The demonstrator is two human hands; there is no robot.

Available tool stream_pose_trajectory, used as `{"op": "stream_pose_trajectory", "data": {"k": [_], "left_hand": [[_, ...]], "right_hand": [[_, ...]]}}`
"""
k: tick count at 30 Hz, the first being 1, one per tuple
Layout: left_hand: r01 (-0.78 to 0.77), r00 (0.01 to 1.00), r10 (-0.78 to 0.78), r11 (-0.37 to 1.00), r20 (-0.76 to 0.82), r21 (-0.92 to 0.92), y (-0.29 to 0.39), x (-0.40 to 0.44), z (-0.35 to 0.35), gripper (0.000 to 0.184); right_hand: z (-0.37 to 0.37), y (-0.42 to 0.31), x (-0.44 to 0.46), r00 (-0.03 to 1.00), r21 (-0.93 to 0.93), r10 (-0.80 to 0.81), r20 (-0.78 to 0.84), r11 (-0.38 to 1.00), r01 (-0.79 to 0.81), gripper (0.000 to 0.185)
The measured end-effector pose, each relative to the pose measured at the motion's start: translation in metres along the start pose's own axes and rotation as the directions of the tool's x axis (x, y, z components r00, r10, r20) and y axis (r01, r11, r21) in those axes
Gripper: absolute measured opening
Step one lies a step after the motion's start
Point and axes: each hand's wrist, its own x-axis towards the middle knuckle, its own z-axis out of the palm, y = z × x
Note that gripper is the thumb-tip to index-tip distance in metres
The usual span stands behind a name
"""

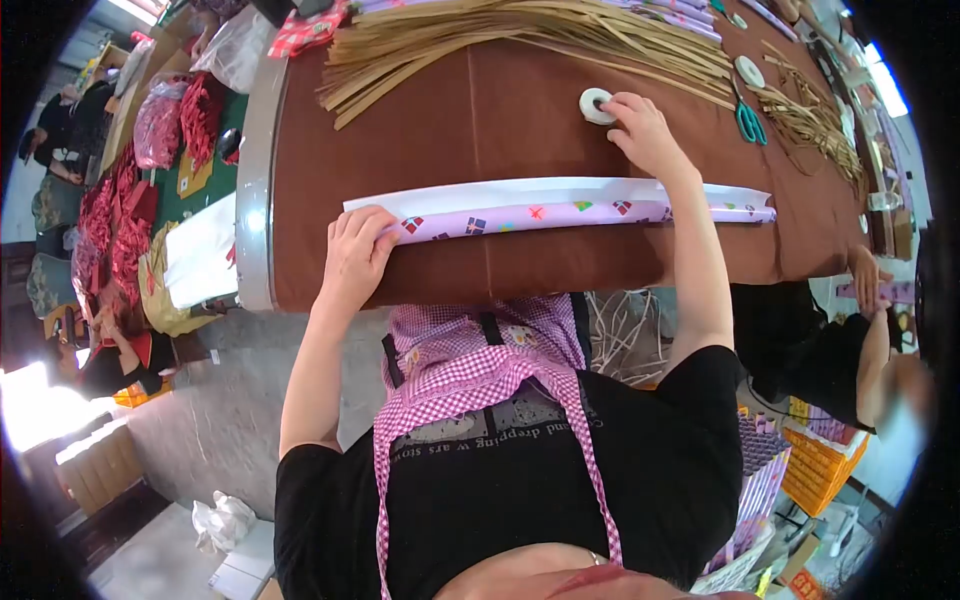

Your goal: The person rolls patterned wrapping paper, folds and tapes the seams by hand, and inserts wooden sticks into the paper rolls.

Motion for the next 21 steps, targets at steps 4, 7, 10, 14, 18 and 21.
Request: {"op": "stream_pose_trajectory", "data": {"k": [4,7,10,14,18,21], "left_hand": [[-0.015,1.000,0.015,1.000,0.008,-0.007,-0.002,-0.003,0.000,0.019],[-0.029,0.999,0.029,1.000,-0.026,0.004,-0.002,-0.003,0.002,0.019],[-0.030,0.999,0.030,0.999,-0.016,0.015,-0.002,-0.002,0.001,0.019],[-0.012,1.000,0.012,1.000,-0.027,0.018,-0.003,-0.003,0.003,0.019],[-0.023,0.999,0.024,1.000,-0.048,0.013,-0.004,-0.004,0.003,0.019],[-0.041,0.996,0.041,0.999,-0.076,0.000,-0.006,-0.006,0.005,0.021]], "right_hand": [[0.013,0.008,0.006,0.991,-0.031,0.095,0.098,0.995,-0.092,0.035],[0.017,0.015,0.007,0.997,-0.021,0.053,0.063,0.998,-0.052,0.031],[0.016,0.008,0.013,0.998,-0.092,0.013,0.065,0.996,-0.007,0.025],[0.016,-0.042,0.026,0.981,0.369,0.166,0.106,0.909,-0.193,0.026],[0.023,-0.167,0.043,0.911,0.921,-0.136,0.390,0.079,-0.382,0.064],[0.063,-0.208,0.053,0.843,0.857,-0.314,0.437,-0.141,-0.496,0.054]]}}
